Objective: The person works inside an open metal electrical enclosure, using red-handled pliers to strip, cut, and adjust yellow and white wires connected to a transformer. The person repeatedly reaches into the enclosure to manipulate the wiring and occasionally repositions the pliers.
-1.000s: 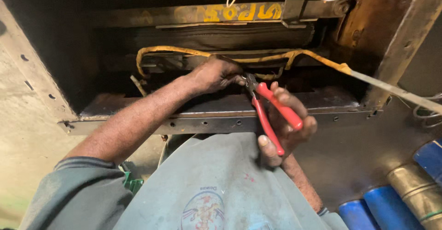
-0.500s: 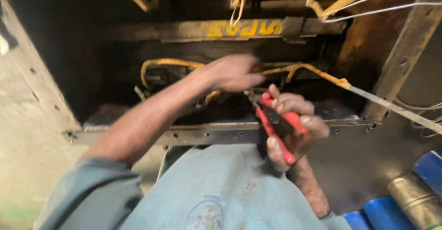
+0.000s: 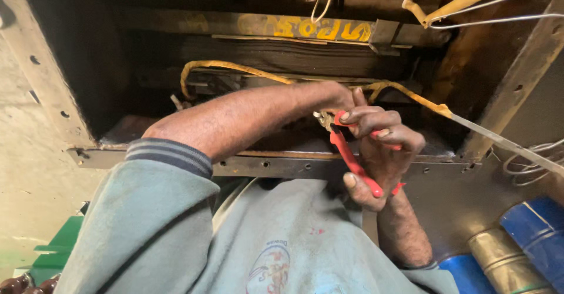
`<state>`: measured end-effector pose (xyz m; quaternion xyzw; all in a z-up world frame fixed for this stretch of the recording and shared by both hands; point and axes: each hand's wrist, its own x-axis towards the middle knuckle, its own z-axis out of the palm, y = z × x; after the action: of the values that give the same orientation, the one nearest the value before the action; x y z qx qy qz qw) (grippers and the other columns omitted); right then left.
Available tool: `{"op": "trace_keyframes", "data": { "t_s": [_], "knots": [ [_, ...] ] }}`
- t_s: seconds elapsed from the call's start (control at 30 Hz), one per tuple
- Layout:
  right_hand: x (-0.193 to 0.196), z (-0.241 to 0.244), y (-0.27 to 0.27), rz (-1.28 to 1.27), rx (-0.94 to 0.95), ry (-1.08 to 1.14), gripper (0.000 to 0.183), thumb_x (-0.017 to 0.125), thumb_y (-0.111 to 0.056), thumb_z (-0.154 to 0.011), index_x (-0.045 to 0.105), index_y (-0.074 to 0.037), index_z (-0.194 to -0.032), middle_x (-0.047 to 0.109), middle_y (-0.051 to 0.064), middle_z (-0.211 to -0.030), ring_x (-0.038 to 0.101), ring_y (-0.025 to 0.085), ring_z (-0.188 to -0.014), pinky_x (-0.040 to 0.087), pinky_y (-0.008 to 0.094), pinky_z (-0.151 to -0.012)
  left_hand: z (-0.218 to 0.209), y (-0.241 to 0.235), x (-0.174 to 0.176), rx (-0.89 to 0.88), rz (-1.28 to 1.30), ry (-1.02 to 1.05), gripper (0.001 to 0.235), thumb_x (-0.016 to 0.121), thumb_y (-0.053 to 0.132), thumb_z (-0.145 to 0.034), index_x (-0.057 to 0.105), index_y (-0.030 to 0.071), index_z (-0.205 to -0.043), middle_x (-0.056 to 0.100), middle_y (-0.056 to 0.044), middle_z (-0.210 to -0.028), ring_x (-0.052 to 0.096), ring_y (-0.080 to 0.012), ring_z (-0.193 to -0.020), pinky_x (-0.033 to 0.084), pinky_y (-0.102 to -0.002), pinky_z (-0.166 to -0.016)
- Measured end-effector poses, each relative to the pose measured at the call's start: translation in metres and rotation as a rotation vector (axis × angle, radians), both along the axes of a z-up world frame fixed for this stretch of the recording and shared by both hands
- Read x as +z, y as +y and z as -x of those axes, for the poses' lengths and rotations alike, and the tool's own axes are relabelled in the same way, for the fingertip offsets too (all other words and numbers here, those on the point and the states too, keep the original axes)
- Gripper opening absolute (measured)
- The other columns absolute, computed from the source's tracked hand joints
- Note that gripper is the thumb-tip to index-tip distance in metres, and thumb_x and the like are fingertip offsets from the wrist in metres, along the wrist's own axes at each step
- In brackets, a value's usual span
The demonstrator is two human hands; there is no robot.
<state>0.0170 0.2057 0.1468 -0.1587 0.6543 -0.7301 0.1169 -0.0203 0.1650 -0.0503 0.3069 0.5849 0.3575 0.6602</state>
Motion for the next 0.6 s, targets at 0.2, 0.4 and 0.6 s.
{"op": "trace_keyframes", "data": {
  "t_s": [0.2, 0.4, 0.6],
  "knots": [
    [-0.004, 0.001, 0.004, 0.01, 0.058, -0.056, 0.063, 0.072, -0.02, -0.082, 0.034, -0.015, -0.132, 0.048, 0.014, -0.116, 0.051, 0.024, -0.102, 0.045, 0.048, -0.105, -0.036, 0.006, -0.046, 0.042, 0.017, 0.034, 0.06, 0.05, 0.058, -0.097, 0.075, 0.006, -0.114, 0.073, -0.014, -0.111, 0.068, -0.0297, -0.104, 0.051, -0.045, -0.09],
    [-0.02, -0.01, -0.019, 0.101, -0.063, -0.031, 0.063, 0.068, -0.018, -0.078, 0.035, -0.014, -0.131, 0.043, 0.009, -0.108, 0.047, 0.018, -0.093, 0.046, 0.046, -0.105, -0.05, 0.022, -0.06, 0.113, 0.002, 0.048, 0.061, 0.049, 0.059, -0.097, 0.074, 0.007, -0.116, 0.072, -0.013, -0.116, 0.066, -0.028, -0.108, 0.049, -0.044, -0.093],
    [-0.008, -0.035, -0.04, -0.007, -0.274, -0.016, 0.059, 0.07, -0.019, -0.085, 0.037, -0.013, -0.133, 0.043, 0.008, -0.11, 0.046, 0.018, -0.095, 0.048, 0.043, -0.102, -0.064, 0.018, -0.063, 0.149, 0.026, 0.136, 0.061, 0.048, 0.06, -0.096, 0.073, 0.009, -0.119, 0.071, -0.011, -0.121, 0.064, -0.0263, -0.112, 0.047, -0.043, -0.095]
  ]
}}
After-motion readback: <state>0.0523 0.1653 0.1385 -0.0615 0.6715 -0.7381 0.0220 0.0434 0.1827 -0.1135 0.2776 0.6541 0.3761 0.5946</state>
